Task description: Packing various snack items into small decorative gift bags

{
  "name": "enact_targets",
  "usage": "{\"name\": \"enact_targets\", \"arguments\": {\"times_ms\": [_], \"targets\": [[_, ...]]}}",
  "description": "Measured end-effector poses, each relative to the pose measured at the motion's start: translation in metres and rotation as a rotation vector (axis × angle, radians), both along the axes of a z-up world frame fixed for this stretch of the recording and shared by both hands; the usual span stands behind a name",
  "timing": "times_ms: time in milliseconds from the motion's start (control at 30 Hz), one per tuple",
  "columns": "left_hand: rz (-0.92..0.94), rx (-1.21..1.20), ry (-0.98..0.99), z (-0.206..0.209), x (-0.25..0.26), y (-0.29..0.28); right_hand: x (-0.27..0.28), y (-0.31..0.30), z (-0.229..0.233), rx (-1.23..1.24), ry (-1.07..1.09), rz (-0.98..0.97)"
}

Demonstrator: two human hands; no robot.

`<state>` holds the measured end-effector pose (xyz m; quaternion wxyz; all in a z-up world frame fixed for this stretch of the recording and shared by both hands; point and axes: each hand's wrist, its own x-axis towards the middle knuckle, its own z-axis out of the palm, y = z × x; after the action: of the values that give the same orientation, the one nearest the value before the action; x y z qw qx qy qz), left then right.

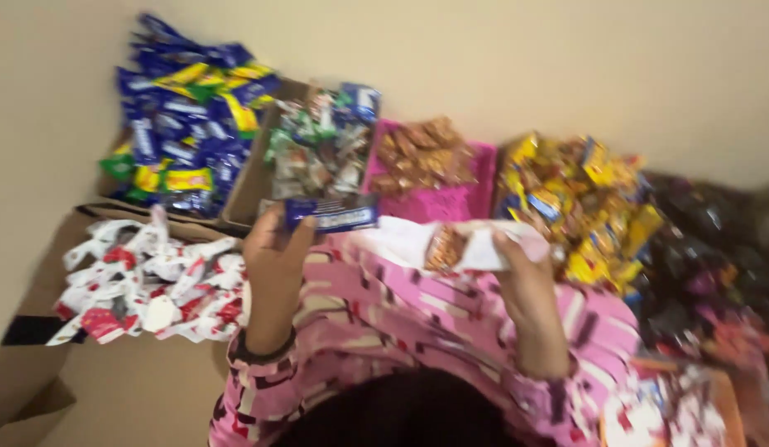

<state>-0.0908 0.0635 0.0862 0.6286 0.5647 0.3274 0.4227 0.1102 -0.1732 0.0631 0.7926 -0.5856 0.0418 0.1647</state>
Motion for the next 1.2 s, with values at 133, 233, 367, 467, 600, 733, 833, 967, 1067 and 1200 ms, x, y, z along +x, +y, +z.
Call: {"name": "enact_targets", "arguments": {"times_ms": [133,233,367,467,600,733,833,967,1067,1200], "targets": [[-0.268,0.143,0.043,-0.001,0.026,-0.062,-0.007,-0.027,-0.017,0.023,-0.055,0.055],[-0.347,0.203,0.185,0.019,0.037,-0.108,-0.027,-0.038,0.006,-0.033,-0.131,0.121],[-0.385,0.485,0.233,0.028,0.046,-0.159,-0.058,-0.059,0.063,-0.148,-0.397,0.264],[-0.386,0.603,0.163,0.03,0.048,-0.177,-0.034,-0.078,0.023,-0.15,-0.447,0.21],[-0.454,0.633,0.127,0.026,0.057,-0.196,-0.037,-0.094,0.037,-0.088,-0.372,0.156],[-0.24,0.965,0.161,0.01,0.072,-0.211,-0.04,-0.102,0.038,-0.023,-0.337,0.16],[-0.211,1.013,0.068,0.005,0.075,-0.213,-0.034,-0.112,0.041,-0.022,-0.318,0.121],[-0.112,1.197,0.036,-0.012,0.08,-0.217,-0.028,-0.118,0.039,0.039,-0.286,0.107],[-0.064,1.302,0.142,-0.019,0.089,-0.223,-0.038,-0.113,0.049,-0.04,-0.361,0.167],[-0.074,1.304,0.151,-0.024,0.088,-0.223,-0.03,-0.119,0.042,-0.055,-0.349,0.146]]}}
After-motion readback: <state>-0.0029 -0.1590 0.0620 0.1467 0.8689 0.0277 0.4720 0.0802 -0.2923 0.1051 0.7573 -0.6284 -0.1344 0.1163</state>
